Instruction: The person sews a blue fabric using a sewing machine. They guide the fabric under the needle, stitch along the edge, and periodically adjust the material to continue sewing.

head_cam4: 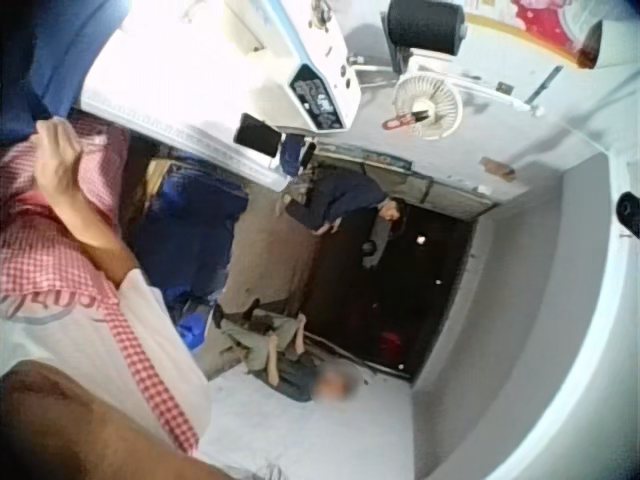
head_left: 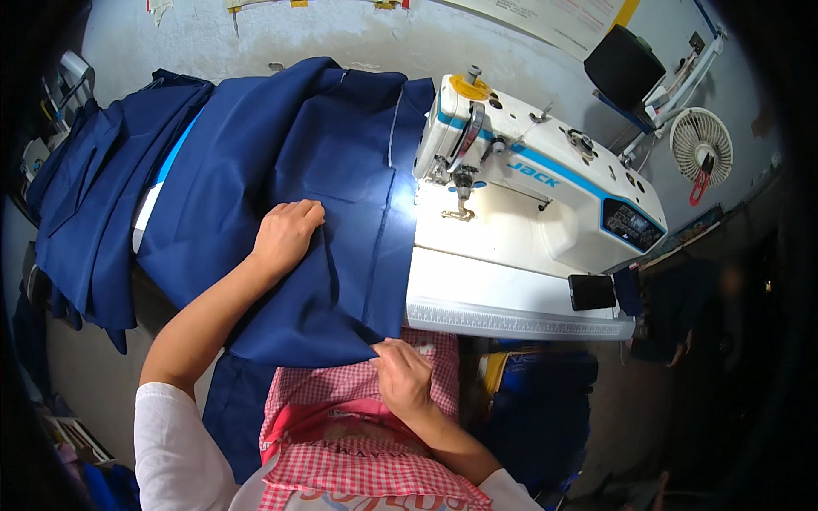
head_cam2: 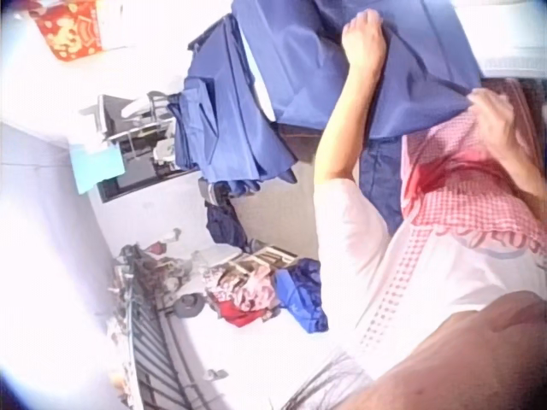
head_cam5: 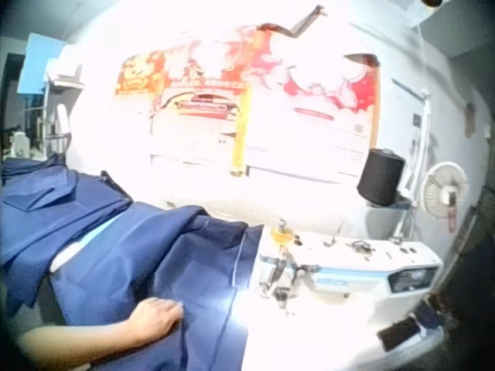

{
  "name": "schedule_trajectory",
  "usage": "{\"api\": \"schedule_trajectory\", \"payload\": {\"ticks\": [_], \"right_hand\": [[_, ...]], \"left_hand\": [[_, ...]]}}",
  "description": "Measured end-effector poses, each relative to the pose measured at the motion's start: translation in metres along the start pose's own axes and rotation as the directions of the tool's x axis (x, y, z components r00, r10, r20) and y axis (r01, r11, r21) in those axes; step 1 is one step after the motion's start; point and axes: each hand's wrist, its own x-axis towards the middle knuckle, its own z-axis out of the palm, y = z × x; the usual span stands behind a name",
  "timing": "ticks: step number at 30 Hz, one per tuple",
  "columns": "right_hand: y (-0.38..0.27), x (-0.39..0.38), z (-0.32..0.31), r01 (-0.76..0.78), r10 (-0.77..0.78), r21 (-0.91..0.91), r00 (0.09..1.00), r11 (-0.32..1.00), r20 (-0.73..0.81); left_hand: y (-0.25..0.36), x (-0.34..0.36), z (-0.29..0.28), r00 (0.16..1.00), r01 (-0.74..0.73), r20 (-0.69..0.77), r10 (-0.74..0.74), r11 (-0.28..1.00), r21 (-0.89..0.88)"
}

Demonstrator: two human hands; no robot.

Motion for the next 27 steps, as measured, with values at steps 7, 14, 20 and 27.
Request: {"api": "schedule_trajectory", "payload": {"ticks": [7, 14, 20, 27], "right_hand": [[0.027, 0.045, 0.005, -0.003, 0.001, -0.072, 1.0, 0.997, -0.031], [0.067, 0.086, 0.016, -0.111, 0.109, -0.029, 0.993, 0.993, -0.049], [0.097, 0.125, 0.024, -0.203, 0.2, -0.034, 0.977, 0.979, -0.071], [0.131, 0.151, 0.038, -0.197, 0.192, -0.012, 0.969, 0.98, -0.155]], "left_hand": [[-0.028, 0.037, 0.035, 1.0, -0.012, -0.008, 0.012, 1.0, 0.017], [-0.056, 0.076, 0.071, 1.0, 0.019, -0.003, -0.019, 0.997, 0.075], [-0.082, 0.105, 0.1, 0.998, 0.05, 0.019, -0.052, 0.991, 0.122], [-0.097, 0.125, 0.114, 0.989, 0.143, 0.034, -0.147, 0.984, 0.11]]}}
